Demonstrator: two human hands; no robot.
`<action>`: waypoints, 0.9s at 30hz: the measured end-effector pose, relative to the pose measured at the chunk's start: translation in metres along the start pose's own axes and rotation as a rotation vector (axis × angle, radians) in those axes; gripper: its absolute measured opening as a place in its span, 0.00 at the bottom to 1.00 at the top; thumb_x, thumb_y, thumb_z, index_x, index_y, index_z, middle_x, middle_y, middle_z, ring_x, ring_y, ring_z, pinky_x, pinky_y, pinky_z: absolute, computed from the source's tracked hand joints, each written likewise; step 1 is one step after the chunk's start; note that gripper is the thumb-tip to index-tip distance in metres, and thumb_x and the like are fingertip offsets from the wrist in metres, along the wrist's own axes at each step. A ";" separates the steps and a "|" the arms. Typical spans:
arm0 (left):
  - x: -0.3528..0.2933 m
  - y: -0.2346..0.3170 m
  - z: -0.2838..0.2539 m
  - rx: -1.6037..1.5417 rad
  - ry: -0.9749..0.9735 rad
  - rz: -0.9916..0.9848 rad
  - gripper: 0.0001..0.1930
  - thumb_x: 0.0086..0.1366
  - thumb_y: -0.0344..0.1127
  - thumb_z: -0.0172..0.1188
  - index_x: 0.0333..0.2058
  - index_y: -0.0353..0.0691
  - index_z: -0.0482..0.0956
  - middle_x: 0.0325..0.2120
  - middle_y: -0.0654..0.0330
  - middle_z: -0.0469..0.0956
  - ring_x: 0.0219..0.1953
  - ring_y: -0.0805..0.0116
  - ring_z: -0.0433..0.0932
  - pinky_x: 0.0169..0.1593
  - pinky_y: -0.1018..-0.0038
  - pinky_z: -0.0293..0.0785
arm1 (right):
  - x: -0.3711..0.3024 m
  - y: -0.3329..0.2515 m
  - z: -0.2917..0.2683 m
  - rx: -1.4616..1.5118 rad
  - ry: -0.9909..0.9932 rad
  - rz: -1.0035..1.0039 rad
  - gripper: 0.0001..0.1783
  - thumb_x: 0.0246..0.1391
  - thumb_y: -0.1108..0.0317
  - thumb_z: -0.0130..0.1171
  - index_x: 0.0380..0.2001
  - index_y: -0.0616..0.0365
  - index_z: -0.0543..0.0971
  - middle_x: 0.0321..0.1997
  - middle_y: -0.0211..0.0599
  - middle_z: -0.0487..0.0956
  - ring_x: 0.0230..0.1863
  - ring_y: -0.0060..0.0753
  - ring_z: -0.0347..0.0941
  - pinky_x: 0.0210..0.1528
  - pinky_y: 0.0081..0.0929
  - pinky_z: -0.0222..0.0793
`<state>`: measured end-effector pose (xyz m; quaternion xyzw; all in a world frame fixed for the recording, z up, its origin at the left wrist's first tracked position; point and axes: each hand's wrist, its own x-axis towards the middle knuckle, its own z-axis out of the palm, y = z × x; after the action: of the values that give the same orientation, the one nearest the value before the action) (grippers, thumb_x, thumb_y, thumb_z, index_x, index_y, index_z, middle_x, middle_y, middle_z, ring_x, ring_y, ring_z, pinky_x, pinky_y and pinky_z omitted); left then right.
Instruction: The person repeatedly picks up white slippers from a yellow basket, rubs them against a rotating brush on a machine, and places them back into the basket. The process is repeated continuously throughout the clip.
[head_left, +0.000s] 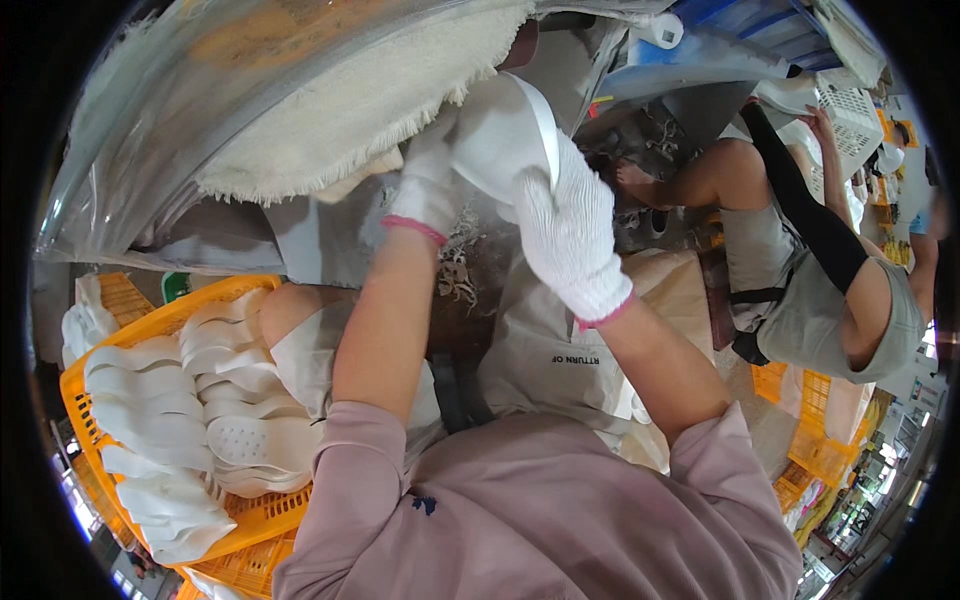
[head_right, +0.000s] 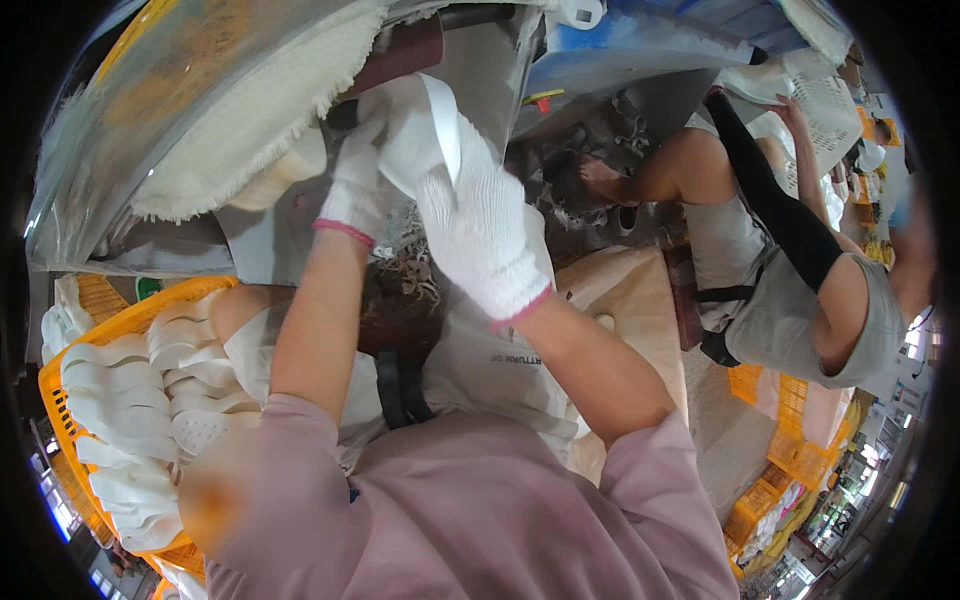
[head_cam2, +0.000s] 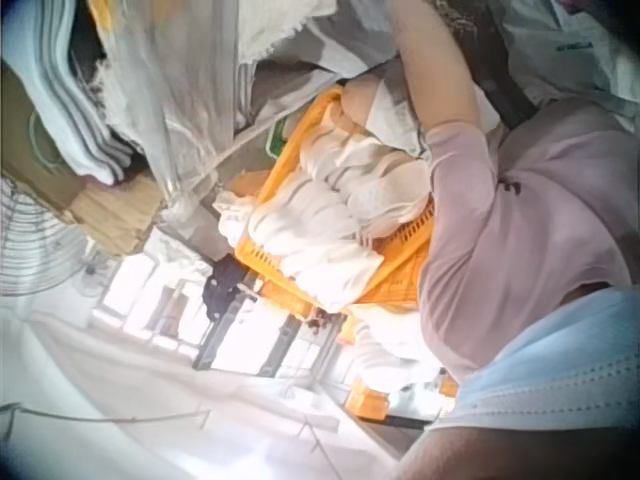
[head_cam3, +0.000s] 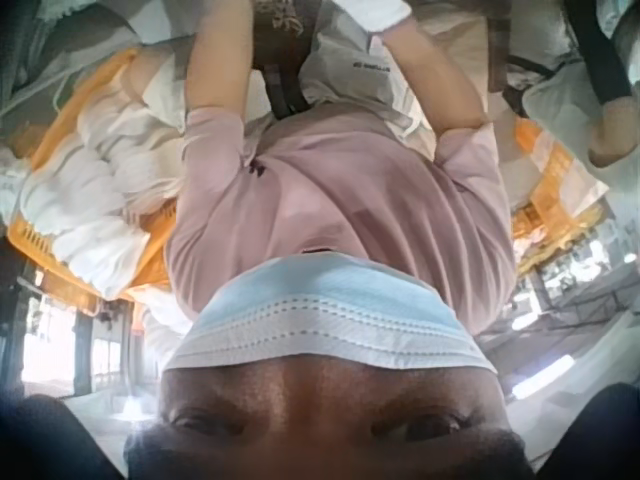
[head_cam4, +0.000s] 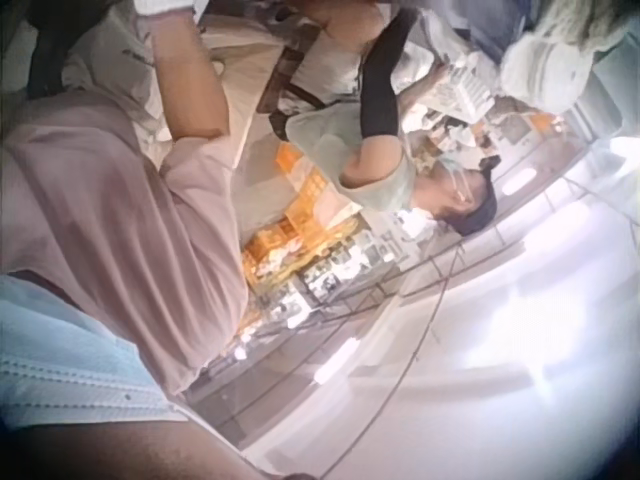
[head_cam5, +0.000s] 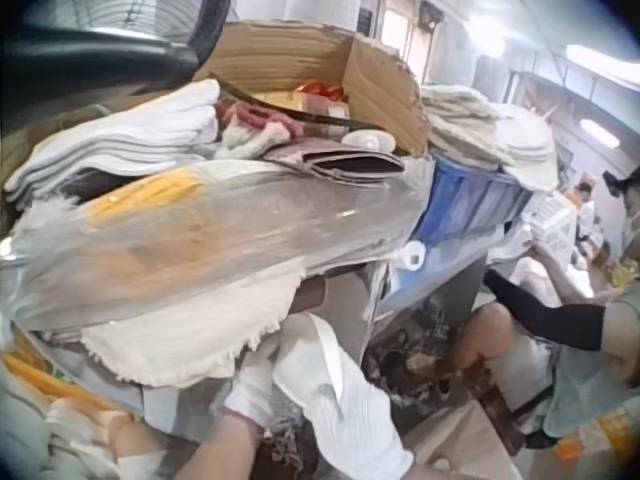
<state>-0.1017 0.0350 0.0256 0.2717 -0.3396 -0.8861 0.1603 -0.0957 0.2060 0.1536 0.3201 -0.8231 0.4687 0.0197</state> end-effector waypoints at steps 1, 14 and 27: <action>0.002 0.008 -0.020 0.259 0.140 0.039 0.28 0.74 0.53 0.61 0.61 0.35 0.78 0.52 0.54 0.84 0.58 0.60 0.81 0.62 0.63 0.76 | 0.008 0.005 0.003 -0.024 0.013 -0.041 0.19 0.65 0.69 0.54 0.56 0.66 0.78 0.42 0.59 0.84 0.42 0.65 0.82 0.46 0.49 0.78; -0.107 0.021 -0.008 0.264 0.019 -0.025 0.18 0.69 0.39 0.70 0.47 0.28 0.84 0.39 0.59 0.86 0.36 0.73 0.82 0.42 0.74 0.78 | 0.048 -0.008 0.018 -0.165 -0.143 0.064 0.31 0.58 0.50 0.60 0.52 0.68 0.80 0.54 0.67 0.81 0.55 0.69 0.78 0.58 0.51 0.76; 0.014 0.028 -0.024 0.944 0.282 0.531 0.29 0.79 0.54 0.54 0.65 0.36 0.74 0.60 0.46 0.80 0.60 0.50 0.80 0.63 0.56 0.75 | 0.058 0.018 0.024 -0.093 0.091 0.253 0.35 0.49 0.52 0.67 0.53 0.71 0.81 0.47 0.64 0.84 0.53 0.65 0.81 0.59 0.45 0.77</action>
<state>-0.0959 -0.0041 0.0246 0.3348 -0.7317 -0.5221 0.2827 -0.1449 0.1642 0.1461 0.1908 -0.8760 0.4429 0.0124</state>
